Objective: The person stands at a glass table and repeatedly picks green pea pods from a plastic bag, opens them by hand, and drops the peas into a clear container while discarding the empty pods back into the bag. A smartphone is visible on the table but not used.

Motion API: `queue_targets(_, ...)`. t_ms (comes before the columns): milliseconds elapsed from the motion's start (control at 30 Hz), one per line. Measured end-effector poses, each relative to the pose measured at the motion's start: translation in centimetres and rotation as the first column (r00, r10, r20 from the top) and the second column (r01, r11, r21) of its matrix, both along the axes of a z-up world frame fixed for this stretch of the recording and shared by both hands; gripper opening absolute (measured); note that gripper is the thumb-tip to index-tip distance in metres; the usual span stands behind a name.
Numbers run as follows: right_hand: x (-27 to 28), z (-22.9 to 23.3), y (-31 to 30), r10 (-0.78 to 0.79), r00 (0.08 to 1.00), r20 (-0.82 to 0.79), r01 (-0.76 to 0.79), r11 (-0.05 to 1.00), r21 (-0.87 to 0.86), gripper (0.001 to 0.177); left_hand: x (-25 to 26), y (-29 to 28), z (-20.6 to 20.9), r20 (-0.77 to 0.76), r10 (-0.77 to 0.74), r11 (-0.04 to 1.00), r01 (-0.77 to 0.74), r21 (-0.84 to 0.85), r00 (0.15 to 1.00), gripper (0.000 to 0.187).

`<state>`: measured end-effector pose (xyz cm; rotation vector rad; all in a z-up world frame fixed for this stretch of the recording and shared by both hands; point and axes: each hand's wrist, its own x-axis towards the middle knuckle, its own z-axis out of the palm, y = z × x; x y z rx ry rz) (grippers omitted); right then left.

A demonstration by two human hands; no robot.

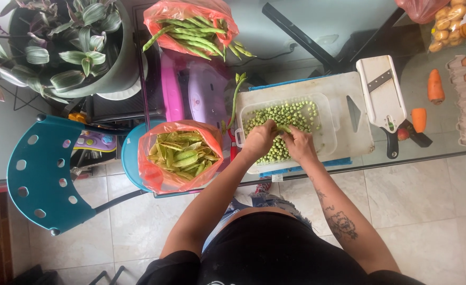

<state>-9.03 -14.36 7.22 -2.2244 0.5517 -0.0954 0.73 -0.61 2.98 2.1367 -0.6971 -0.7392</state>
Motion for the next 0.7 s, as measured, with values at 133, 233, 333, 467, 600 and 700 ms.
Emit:
queue_targets(133, 0.3, -0.5, -0.5, 0.031, 0.982, -0.185, -0.053, 0.992, -0.112, 0.052, -0.3, 0.2, 0.9, 0.033, -0.081, 0.995, 0.079, 0.065, 0.996, 0.022)
queue_targets(233, 0.0, -1.1, -1.0, 0.017, 0.944, -0.33, -0.122, 0.946, -0.3, 0.07, -0.7, -0.4, -0.1, 0.093, -0.108, 0.989, 0.098, 0.113, 0.99, 0.023)
queue_targets(333, -0.3, -1.5, -1.7, 0.035, 0.943, -0.33, -0.17, 0.905, -0.39, 0.075, -1.3, -0.5, -0.6, 0.441, -0.151, 0.985, 0.099, 0.138, 0.885, 0.027)
queue_targets(467, -0.7, -1.3, -1.6, 0.129, 0.988, -0.089, -0.153, 0.921, -0.359, 0.057, -1.8, -0.3, -1.4, 0.435, -0.07, 0.996, 0.083, -0.011, 0.898, 0.023)
queue_targets(600, -1.3, -2.6, -2.1, 0.048, 0.996, -0.08, -0.073, 0.93, -0.36, 0.062, -2.2, -0.2, -0.3, 0.162, 0.032, 0.984, -0.002, -0.179, 0.986, 0.013)
queue_targets(700, -1.0, -0.7, -1.8, -0.03, 0.988, -0.154, -0.017, 0.956, -0.291, 0.069, -2.2, 0.3, 0.8, 0.151, 0.061, 0.976, -0.027, -0.217, 0.987, 0.009)
